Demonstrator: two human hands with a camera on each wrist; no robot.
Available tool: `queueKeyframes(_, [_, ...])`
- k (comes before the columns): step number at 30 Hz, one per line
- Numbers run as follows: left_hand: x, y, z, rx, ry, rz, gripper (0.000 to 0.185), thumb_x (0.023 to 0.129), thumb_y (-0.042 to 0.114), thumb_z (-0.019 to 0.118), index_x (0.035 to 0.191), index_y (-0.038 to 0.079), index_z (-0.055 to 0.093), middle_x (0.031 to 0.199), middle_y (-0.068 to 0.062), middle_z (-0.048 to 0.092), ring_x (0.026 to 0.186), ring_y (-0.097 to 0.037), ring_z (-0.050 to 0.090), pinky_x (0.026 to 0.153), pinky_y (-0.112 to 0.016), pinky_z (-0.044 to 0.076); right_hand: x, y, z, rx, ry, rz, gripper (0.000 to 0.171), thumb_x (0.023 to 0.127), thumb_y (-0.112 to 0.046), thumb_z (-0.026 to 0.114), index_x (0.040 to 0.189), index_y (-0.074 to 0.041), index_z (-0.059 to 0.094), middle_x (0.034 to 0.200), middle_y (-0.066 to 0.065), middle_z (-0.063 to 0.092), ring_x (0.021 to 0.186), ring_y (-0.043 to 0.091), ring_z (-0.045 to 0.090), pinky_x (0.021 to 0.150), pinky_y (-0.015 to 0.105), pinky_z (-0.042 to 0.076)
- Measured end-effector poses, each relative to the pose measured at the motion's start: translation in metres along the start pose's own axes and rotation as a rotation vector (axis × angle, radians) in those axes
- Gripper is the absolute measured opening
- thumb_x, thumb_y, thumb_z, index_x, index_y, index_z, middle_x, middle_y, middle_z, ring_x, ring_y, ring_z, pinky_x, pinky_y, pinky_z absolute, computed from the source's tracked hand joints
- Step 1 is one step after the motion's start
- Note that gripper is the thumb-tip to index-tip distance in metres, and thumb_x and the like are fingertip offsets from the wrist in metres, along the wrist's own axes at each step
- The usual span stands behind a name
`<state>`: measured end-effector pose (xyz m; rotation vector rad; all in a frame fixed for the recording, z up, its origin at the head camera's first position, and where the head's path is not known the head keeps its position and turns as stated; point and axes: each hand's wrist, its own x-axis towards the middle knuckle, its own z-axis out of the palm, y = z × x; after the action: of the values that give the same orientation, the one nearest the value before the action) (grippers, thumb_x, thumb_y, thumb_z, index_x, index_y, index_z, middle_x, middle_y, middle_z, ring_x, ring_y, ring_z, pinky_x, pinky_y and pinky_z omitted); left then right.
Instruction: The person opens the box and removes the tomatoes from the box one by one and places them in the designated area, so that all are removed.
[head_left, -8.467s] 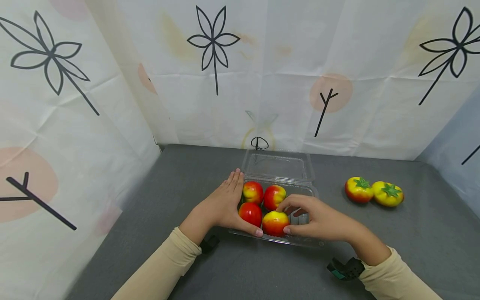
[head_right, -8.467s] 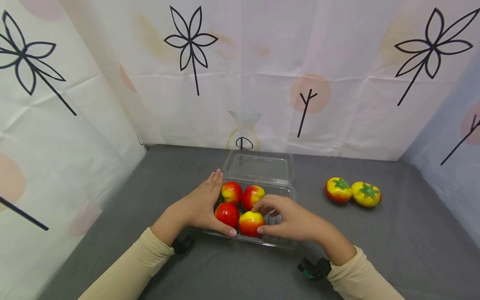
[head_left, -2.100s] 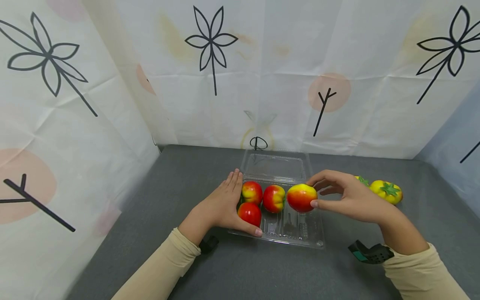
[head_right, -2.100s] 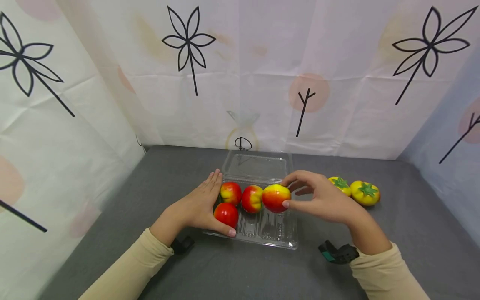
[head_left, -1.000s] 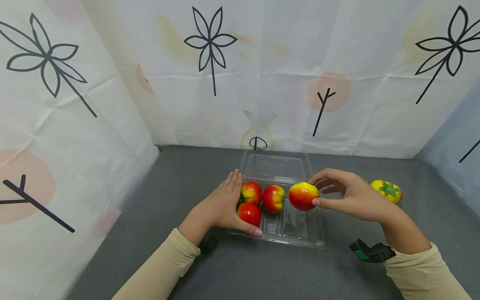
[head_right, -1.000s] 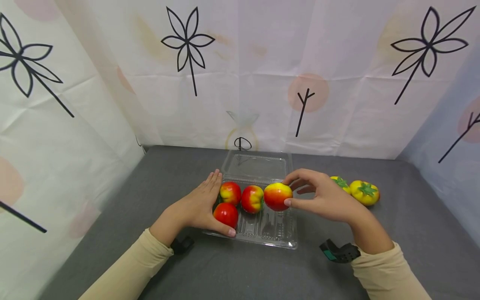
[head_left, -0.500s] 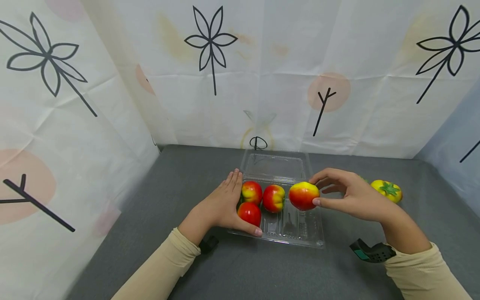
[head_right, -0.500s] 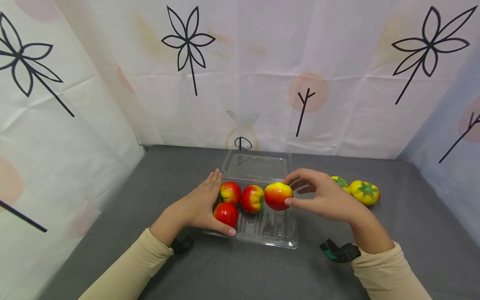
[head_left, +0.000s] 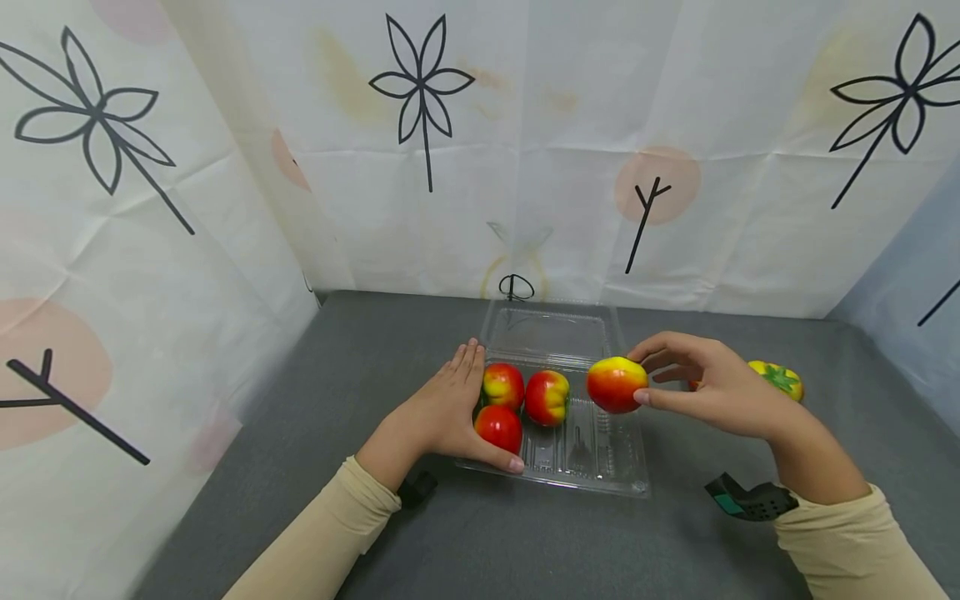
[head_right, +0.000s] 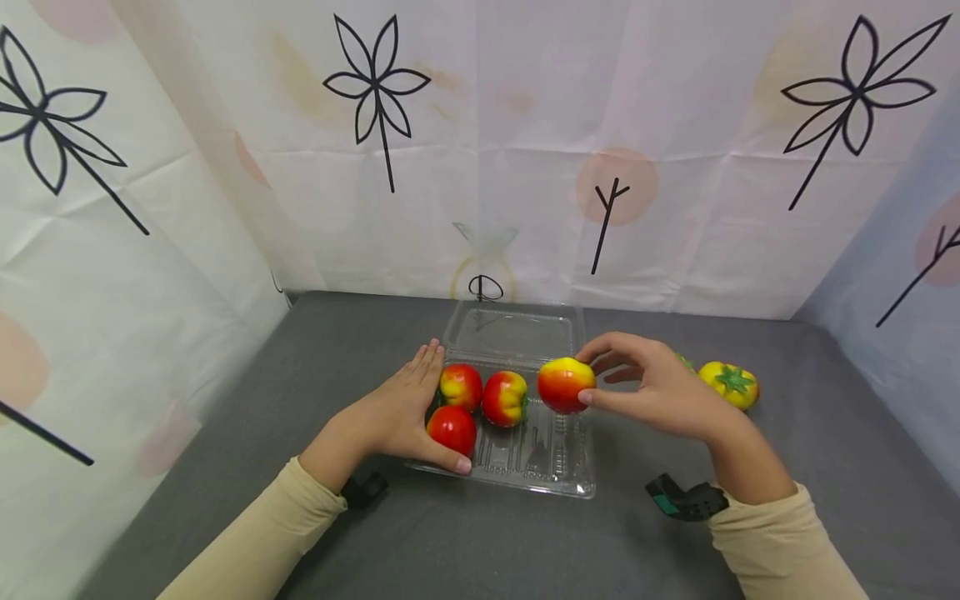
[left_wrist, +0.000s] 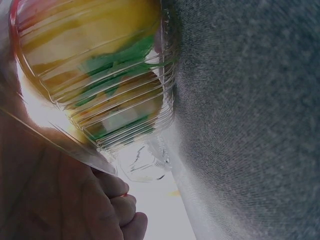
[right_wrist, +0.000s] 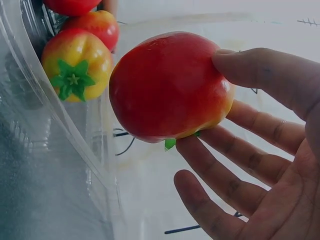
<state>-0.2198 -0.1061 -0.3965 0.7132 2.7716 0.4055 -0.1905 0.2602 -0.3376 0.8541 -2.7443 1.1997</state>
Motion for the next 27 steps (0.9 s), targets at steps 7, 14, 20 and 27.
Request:
queueKeyframes(7, [0.000,0.000,0.000,-0.007,-0.002,0.000,0.152,0.067,0.089,0.074,0.171,0.007,0.001,0.181,-0.012,-0.004,0.168,-0.033,-0.003,0.135,-0.051,0.015,-0.001,0.004,-0.007,-0.021,0.015,0.062,0.035,0.094,-0.020,0.084,0.126,-0.023,0.069,0.121,-0.003,0.072,0.108,0.008,0.071,0.085,0.027,0.061])
queueKeyframes(14, [-0.001,0.000,0.000,-0.006,-0.002,0.000,0.152,0.067,0.089,0.074,0.171,0.006,0.000,0.180,-0.010,-0.006,0.168,-0.032,-0.003,0.135,-0.050,0.015,-0.003,0.010,-0.013,-0.050,0.061,0.046,0.036,0.093,-0.016,0.085,0.125,-0.019,0.070,0.121,0.000,0.071,0.104,0.004,0.071,0.083,0.023,0.062])
queueKeyframes(20, [-0.001,0.000,0.000,0.002,0.003,0.003,0.151,0.068,0.089,0.073,0.171,0.005,0.001,0.181,-0.013,-0.004,0.168,-0.034,-0.002,0.135,-0.051,0.016,-0.003,0.017,-0.019,-0.044,0.072,0.050,0.035,0.093,-0.015,0.084,0.125,-0.020,0.070,0.121,0.000,0.070,0.104,0.003,0.071,0.082,0.021,0.062])
queueKeyframes(27, [0.000,0.000,0.001,0.007,0.005,0.003,0.151,0.068,0.089,0.073,0.171,0.006,0.001,0.181,-0.012,-0.004,0.168,-0.033,-0.002,0.135,-0.051,0.016,-0.005,0.030,-0.026,-0.059,0.099,0.081,0.036,0.093,-0.016,0.084,0.126,-0.020,0.069,0.122,-0.001,0.070,0.106,-0.001,0.069,0.084,0.019,0.060])
